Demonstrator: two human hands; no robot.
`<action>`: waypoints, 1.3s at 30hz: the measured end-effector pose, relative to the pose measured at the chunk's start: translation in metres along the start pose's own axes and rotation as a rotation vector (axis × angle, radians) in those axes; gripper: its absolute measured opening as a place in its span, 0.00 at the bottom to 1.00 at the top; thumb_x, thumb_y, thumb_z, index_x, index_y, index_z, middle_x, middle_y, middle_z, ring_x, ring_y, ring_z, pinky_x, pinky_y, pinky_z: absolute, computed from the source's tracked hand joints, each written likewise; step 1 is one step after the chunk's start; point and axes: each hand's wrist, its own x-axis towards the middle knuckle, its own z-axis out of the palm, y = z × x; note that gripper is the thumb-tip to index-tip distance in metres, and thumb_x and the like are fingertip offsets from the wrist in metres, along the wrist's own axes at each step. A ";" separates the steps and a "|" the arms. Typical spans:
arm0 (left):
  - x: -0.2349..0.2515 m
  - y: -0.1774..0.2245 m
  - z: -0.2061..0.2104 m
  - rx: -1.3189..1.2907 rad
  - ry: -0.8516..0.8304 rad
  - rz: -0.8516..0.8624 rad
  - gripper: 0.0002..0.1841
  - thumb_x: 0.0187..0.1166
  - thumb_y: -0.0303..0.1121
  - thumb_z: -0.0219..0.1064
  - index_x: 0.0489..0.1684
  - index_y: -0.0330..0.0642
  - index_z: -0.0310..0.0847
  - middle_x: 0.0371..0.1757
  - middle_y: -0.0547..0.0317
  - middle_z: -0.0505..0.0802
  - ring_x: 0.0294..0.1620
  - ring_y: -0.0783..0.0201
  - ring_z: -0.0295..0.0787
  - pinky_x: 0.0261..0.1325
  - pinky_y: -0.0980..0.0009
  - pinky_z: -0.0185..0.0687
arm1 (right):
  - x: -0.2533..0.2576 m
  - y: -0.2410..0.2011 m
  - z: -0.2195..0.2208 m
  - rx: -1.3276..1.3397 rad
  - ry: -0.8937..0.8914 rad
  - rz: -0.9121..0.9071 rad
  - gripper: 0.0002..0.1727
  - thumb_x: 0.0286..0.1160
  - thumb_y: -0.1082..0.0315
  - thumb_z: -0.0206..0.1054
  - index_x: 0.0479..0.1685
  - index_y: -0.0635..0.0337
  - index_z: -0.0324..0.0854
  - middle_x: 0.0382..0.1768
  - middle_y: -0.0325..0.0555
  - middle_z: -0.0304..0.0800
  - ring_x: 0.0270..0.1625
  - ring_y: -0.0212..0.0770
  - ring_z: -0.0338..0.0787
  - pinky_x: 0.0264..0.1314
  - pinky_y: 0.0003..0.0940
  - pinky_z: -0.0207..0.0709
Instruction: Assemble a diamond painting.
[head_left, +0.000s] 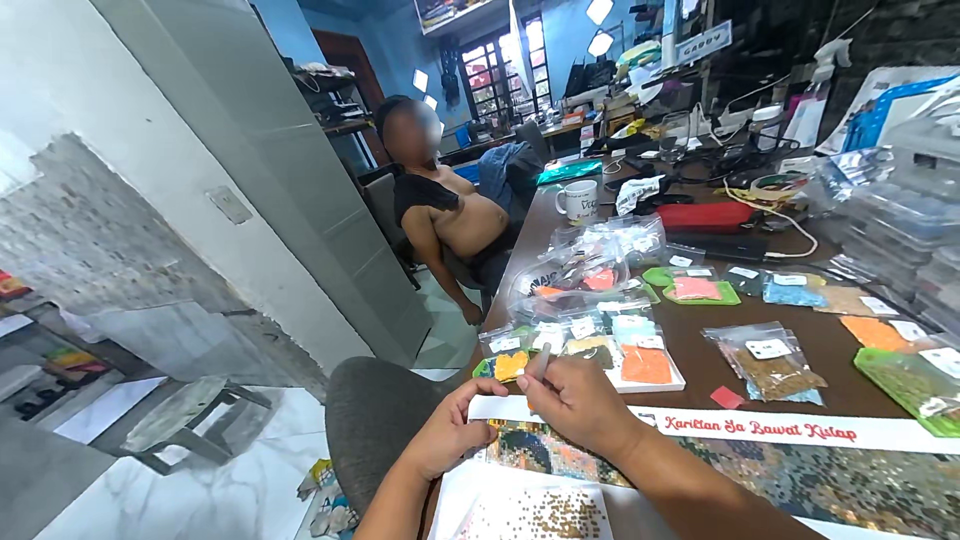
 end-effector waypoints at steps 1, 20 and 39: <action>0.000 0.000 0.000 -0.007 0.002 -0.006 0.24 0.65 0.19 0.67 0.61 0.48 0.77 0.51 0.69 0.95 0.48 0.72 0.94 0.53 0.70 0.91 | 0.000 0.000 0.000 0.001 -0.005 0.002 0.18 0.81 0.59 0.58 0.24 0.58 0.83 0.14 0.35 0.75 0.19 0.25 0.74 0.23 0.21 0.68; 0.003 0.004 0.005 -0.011 0.042 -0.088 0.38 0.65 0.19 0.62 0.82 0.42 0.56 0.59 0.60 0.93 0.52 0.65 0.95 0.57 0.64 0.92 | -0.001 0.004 -0.001 -0.022 -0.041 0.002 0.20 0.84 0.58 0.57 0.26 0.61 0.83 0.16 0.43 0.78 0.20 0.35 0.79 0.24 0.32 0.72; 0.003 0.008 0.005 0.016 0.049 -0.135 0.29 0.67 0.18 0.60 0.73 0.44 0.63 0.53 0.62 0.94 0.49 0.68 0.95 0.53 0.68 0.92 | -0.002 0.002 -0.003 -0.018 -0.071 0.049 0.20 0.84 0.57 0.57 0.27 0.61 0.84 0.17 0.43 0.80 0.22 0.34 0.80 0.27 0.32 0.73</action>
